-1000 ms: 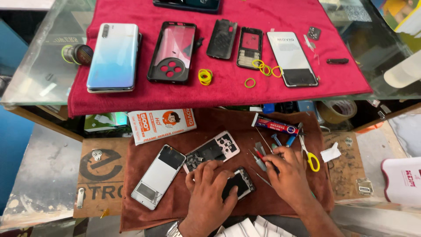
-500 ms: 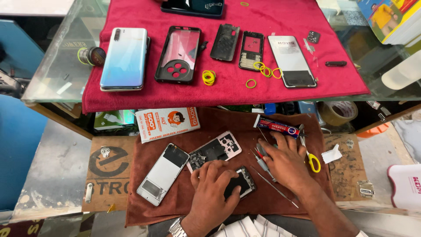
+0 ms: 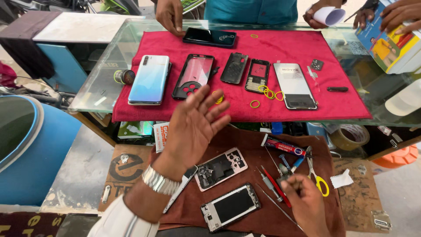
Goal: The person applies adhesive to the frame of a disassembled smartphone using a tube. They then use a red tool to spread the adhesive evenly along the edges. The person handles a new screen assembly and a toothbrush, placing them on the workbench. Finally, they align the new screen with the phone body and press it into place to complete the assembly.
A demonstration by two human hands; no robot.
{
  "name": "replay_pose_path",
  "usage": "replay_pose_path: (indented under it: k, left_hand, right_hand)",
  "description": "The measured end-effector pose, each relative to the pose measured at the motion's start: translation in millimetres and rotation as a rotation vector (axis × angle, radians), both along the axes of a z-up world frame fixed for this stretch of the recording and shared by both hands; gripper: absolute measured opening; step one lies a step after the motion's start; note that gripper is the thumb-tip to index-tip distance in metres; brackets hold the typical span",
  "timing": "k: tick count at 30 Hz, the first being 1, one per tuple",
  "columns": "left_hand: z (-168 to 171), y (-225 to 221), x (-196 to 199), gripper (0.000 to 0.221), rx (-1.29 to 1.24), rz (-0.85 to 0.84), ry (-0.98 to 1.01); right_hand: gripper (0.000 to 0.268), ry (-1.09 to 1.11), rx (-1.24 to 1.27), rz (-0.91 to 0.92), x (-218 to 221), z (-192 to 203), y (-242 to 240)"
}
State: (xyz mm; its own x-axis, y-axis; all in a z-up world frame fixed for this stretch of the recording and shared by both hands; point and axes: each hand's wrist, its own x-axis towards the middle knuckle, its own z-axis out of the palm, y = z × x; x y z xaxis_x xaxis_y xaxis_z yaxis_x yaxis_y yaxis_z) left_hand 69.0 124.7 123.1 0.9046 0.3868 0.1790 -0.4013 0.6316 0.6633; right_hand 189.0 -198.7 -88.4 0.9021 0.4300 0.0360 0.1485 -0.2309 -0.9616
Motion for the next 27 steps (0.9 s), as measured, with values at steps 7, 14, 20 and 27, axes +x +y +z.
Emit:
replay_pose_path:
  k: [7, 14, 20, 27]
  left_hand:
    - [31.7, 58.2, 77.5, 0.092, -0.165, 0.124, 0.138]
    - [29.1, 56.1, 98.7, 0.093, -0.223, 0.150, 0.159]
    - [27.3, 62.2, 103.3, 0.090, -0.206, 0.167, 0.165]
    - [17.3, 76.8, 106.8, 0.083, -0.188, 0.178, 0.175]
  right_hand:
    - [0.032, 0.414, 0.186, 0.262, -17.3, -138.3, -45.6]
    - [0.024, 0.364, 0.031, 0.242, -18.6, -150.5, -41.9]
    - [0.012, 0.215, -0.006, 0.324, -12.5, -148.6, -34.0]
    - [0.038, 0.412, 0.074, 0.201, -16.9, -146.9, -25.3]
